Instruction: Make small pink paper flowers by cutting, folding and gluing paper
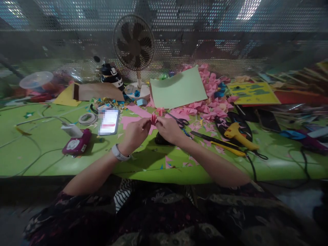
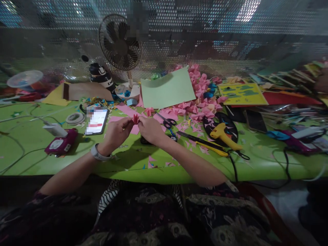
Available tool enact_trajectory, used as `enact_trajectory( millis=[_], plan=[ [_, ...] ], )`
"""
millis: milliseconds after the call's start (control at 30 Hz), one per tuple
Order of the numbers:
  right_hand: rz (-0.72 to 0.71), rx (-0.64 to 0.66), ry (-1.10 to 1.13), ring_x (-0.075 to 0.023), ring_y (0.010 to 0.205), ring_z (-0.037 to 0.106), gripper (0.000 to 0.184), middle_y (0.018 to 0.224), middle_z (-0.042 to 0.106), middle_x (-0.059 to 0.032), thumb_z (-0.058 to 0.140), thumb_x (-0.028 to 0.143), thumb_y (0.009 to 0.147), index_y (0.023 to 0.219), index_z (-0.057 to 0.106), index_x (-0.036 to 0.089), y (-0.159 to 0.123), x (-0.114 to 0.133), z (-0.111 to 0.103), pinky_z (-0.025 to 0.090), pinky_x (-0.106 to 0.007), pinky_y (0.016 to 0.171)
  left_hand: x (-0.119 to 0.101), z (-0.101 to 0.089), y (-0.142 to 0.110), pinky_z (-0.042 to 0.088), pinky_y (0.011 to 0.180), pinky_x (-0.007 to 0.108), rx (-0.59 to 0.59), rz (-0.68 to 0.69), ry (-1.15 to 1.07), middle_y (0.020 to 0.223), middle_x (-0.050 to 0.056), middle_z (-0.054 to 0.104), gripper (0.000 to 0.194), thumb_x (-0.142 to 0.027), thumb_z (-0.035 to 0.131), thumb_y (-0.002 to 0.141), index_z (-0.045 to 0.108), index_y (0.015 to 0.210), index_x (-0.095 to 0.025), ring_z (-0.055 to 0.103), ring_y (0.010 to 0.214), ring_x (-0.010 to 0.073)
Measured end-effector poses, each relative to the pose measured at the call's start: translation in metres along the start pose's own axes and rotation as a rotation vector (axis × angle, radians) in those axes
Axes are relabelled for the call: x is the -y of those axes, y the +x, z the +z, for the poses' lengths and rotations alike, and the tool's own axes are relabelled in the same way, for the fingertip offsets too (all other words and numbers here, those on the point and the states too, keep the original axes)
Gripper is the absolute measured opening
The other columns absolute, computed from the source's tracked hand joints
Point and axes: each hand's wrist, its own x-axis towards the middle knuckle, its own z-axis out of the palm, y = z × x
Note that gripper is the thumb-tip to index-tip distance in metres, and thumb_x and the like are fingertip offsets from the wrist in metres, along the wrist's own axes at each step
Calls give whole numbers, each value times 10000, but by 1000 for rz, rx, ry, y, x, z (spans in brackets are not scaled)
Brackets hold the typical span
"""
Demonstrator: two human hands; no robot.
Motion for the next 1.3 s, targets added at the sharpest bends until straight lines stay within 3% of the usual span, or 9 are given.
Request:
enact_trajectory(
  millis=[133, 267, 467, 600, 700, 1000, 1300],
  plan=[
    [-37, -97, 132, -199, 781, 651, 248, 870, 740, -90, 434, 139, 909, 849, 674, 157, 7, -15, -1, 424, -272, 694, 9, -1, 8, 482, 639, 261, -28, -83, -232, 802, 58, 752, 167, -234, 536, 880, 687, 833, -180, 666, 695, 166],
    [-72, -88, 437, -171, 724, 685, 234, 783, 739, -49, 452, 71, 852, 790, 656, 165, 11, -25, 3, 490, -266, 707, 14, 2, 10, 525, 624, 260, -17, -172, -448, 770, 65, 746, 156, -290, 575, 859, 663, 821, -167, 684, 680, 164],
    [-101, -175, 723, -175, 826, 703, 201, 936, 748, -58, 559, 106, 790, 955, 659, 163, 15, -30, 10, 546, -319, 788, 17, 3, 12, 573, 667, 285, 23, -215, -570, 802, 93, 749, 201, -341, 623, 827, 667, 852, -147, 712, 722, 181],
    [-97, -157, 904, -154, 758, 695, 158, 815, 731, -22, 563, 99, 762, 882, 639, 168, 21, -34, 15, 561, -312, 776, 14, 3, 13, 591, 689, 291, 0, -269, -684, 854, 87, 753, 267, -316, 692, 769, 687, 968, -138, 715, 755, 178],
    [-78, -149, 1026, -146, 742, 692, 217, 805, 717, -8, 588, 90, 737, 935, 619, 173, 25, -37, 19, 573, -309, 766, 11, 2, 15, 603, 669, 284, 16, -346, -806, 862, 64, 749, 372, -293, 742, 718, 699, 1056, -143, 705, 750, 163],
    [-37, -180, 1165, -121, 649, 661, 233, 710, 662, 30, 653, 163, 737, 960, 595, 193, 22, -30, 23, 582, -276, 686, 2, 4, 13, 629, 719, 324, -4, -453, -1062, 846, 30, 744, 385, -295, 771, 696, 708, 1053, -167, 702, 722, 140],
    [30, -201, 1189, -92, 592, 648, 234, 723, 619, 59, 591, 149, 753, 969, 543, 223, 15, -22, 23, 575, -220, 585, 2, 9, 10, 627, 787, 378, -36, -440, -1067, 839, 36, 730, 291, -327, 718, 742, 701, 982, -163, 711, 751, 156]
  ],
)
